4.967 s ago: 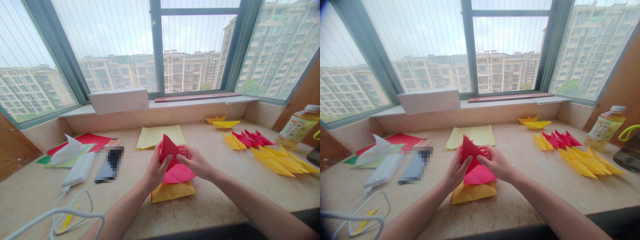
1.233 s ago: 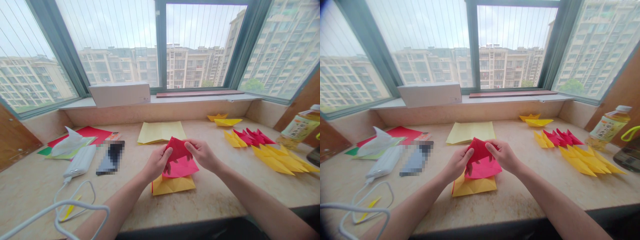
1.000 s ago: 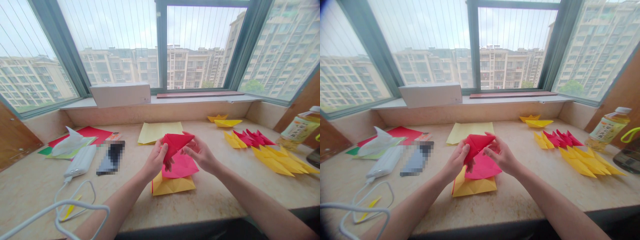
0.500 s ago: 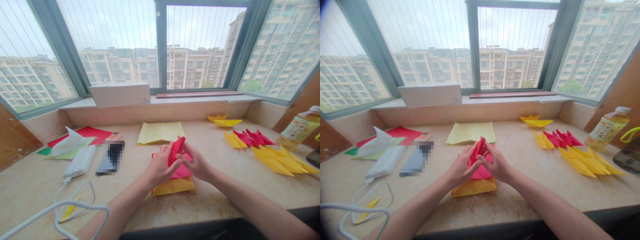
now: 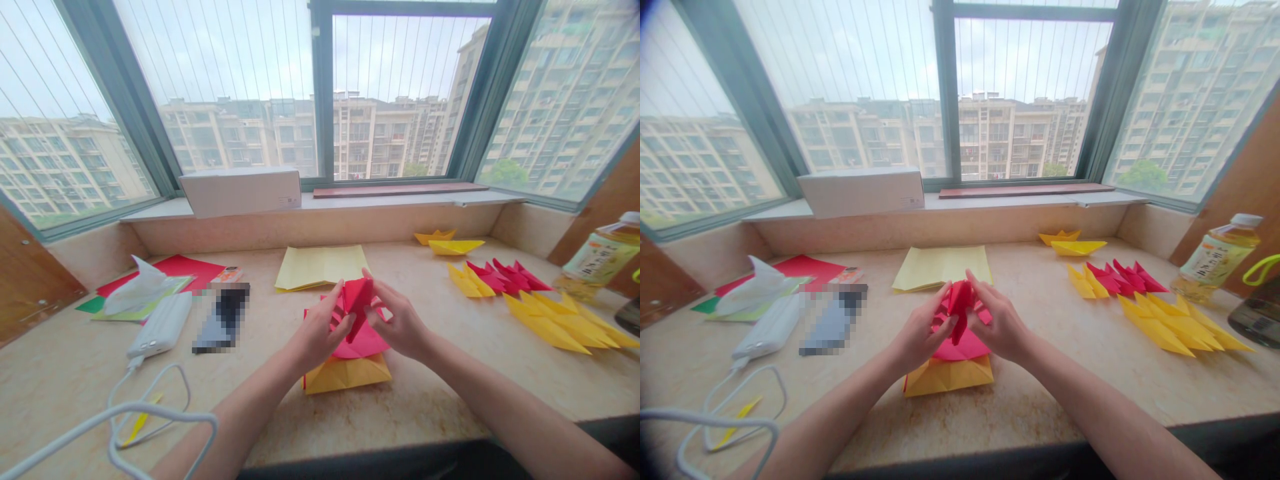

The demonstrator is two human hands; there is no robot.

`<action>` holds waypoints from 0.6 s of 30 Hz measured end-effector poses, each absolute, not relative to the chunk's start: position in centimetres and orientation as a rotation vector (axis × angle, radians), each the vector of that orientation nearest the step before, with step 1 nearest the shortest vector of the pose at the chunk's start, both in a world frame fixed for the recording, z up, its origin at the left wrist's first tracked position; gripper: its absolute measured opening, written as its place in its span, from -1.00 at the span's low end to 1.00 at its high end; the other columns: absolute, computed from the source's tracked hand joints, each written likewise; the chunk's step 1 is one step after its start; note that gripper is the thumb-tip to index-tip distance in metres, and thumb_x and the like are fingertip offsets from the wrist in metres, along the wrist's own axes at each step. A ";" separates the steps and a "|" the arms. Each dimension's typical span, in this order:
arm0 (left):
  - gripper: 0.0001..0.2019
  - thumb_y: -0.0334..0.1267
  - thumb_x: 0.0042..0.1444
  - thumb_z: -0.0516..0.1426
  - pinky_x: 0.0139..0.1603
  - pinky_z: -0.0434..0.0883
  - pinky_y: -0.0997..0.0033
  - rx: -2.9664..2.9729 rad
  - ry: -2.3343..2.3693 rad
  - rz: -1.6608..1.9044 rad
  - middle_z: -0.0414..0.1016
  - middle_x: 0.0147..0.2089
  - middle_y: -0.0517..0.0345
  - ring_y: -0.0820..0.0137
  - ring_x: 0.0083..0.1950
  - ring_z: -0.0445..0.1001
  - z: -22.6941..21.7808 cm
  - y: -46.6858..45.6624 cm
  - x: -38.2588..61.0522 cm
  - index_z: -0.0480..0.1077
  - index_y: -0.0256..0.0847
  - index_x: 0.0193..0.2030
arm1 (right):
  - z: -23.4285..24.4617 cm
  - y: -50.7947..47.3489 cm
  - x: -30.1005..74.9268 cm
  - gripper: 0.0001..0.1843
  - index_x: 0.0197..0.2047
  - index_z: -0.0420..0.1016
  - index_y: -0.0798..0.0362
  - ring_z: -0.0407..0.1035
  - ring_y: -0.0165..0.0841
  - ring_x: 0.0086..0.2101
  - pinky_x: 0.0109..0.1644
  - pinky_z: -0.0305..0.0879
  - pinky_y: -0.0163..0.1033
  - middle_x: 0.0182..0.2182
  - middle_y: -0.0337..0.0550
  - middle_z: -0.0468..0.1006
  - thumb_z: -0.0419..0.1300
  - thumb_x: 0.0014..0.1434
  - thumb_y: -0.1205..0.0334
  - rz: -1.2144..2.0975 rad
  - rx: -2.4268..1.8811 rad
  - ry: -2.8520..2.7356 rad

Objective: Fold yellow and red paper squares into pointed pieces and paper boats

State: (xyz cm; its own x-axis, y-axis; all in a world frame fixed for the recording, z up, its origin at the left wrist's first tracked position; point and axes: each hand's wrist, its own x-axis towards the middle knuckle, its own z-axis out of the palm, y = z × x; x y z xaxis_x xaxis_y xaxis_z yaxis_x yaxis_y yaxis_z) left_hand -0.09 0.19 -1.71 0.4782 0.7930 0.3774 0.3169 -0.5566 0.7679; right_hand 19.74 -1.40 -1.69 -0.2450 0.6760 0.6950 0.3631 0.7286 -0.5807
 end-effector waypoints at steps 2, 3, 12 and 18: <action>-0.38 -0.19 0.28 0.06 -0.19 0.54 0.31 2.067 0.911 1.003 0.56 0.00 -0.12 0.27 -0.18 0.58 -1.6 0.2 -0.1 0.03 -0.25 0.45 | -1.7 -1.3 20.0 -0.35 0.39 0.12 -0.08 0.48 -0.30 -0.21 -0.19 0.56 -0.20 -0.07 -0.04 0.49 0.10 0.27 0.35 0.338 -0.828 -1.850; -0.38 -0.21 0.28 0.05 -0.14 0.54 0.28 2.056 0.901 1.033 0.54 0.06 -0.16 0.22 -0.10 0.58 -1.5 0.2 -0.2 0.04 -0.26 0.44 | -1.7 -1.2 20.0 -0.38 0.38 0.14 -0.09 0.48 -0.30 -0.20 -0.21 0.56 -0.21 -0.05 -0.03 0.48 0.12 0.28 0.31 0.329 -0.840 -1.840; -0.34 -0.14 0.29 0.08 0.26 0.37 0.07 1.604 0.562 1.126 0.16 0.43 -0.25 0.02 0.32 0.32 -0.6 0.0 0.2 -0.01 -0.25 0.47 | -1.4 -0.6 20.5 -0.86 -0.10 0.52 -0.08 0.45 -0.27 -0.02 -0.19 0.49 -0.25 0.00 -0.06 0.49 0.15 0.34 0.17 0.424 -0.821 -1.619; -0.28 -0.11 0.16 0.24 0.25 0.36 0.06 1.362 0.365 1.031 0.23 0.39 -0.14 0.01 0.32 0.32 -0.1 -0.3 0.1 0.09 -0.06 0.42 | -1.3 -0.8 20.8 -0.83 -0.20 0.61 -0.08 0.49 -0.28 -0.11 -0.11 0.46 -0.15 -0.07 -0.08 0.52 0.16 0.34 0.23 0.266 -0.776 -1.565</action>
